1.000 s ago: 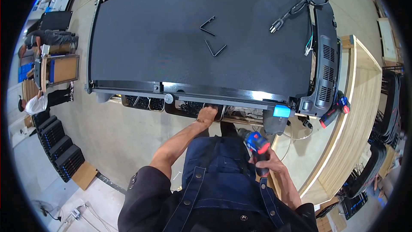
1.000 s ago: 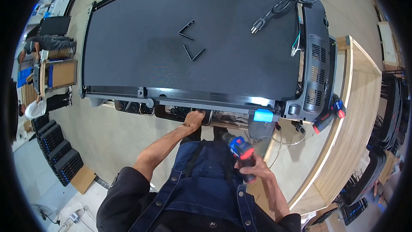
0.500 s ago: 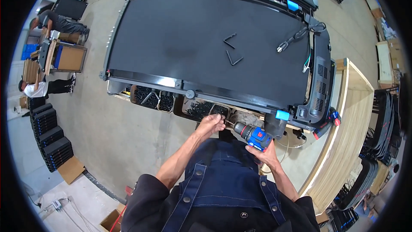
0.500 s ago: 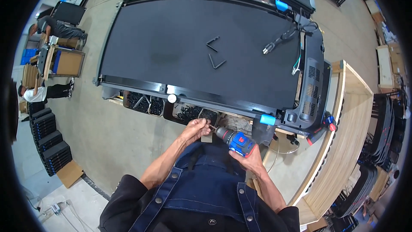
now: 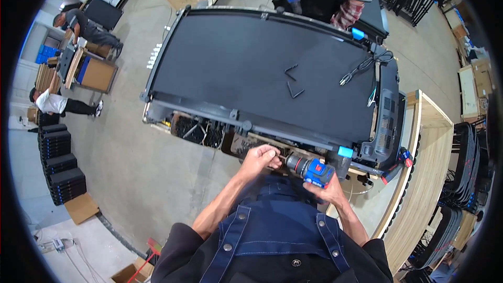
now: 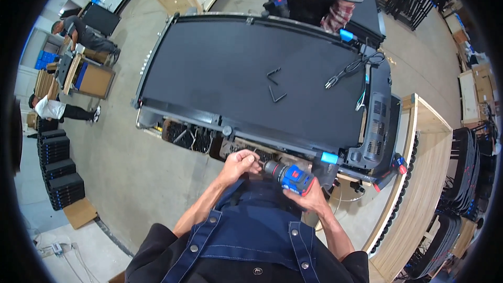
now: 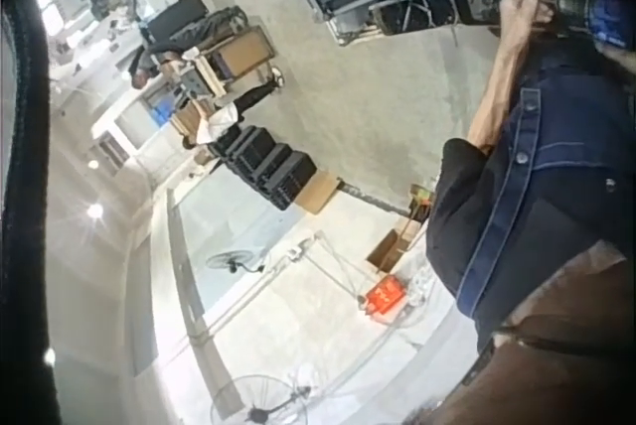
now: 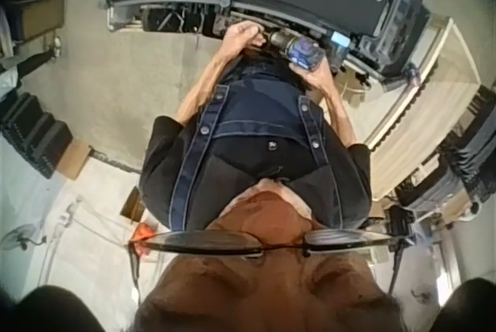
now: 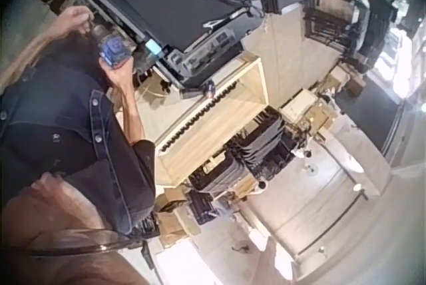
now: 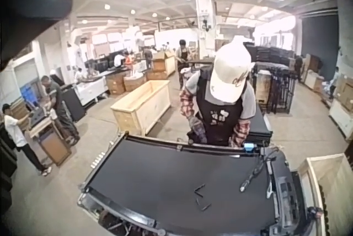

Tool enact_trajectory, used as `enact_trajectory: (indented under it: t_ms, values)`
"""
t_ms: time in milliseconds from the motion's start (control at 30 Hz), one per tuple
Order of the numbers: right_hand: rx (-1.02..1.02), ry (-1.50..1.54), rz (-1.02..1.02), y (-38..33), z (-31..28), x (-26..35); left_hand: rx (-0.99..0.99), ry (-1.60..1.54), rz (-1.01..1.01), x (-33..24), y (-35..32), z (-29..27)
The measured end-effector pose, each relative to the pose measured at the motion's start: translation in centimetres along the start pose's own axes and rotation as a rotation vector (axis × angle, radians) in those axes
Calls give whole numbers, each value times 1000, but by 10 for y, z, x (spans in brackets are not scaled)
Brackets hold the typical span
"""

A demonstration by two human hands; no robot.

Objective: Assembling treadmill components using power tools on a factory floor.

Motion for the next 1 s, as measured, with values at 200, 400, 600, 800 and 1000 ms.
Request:
enact_trajectory:
  t_ms: [200,400,600,800,1000]
  values:
    - [17,441,118,2,3,8,-30,162,245,-35,7,14]
    - [-219,607,22,-13,-25,-6,-294,530,348,-113,70,32]
    - [-342,661,13,-28,-34,-17,-211,1350,548,-157,141,69]
    - [-439,671,7,-48,-40,-28,91,1640,522,-125,135,85]
    - [-478,690,32,-59,-52,-29,173,1659,697,-116,100,88]
Point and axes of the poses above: each hand's wrist, its own y-axis towards the middle knuckle, its own z-axis out of the palm, x = y × z, the point moved 5 cm from there along y, towards the middle knuckle, and after that the axes turned 1 degree about -z, right-handed, at the moved point
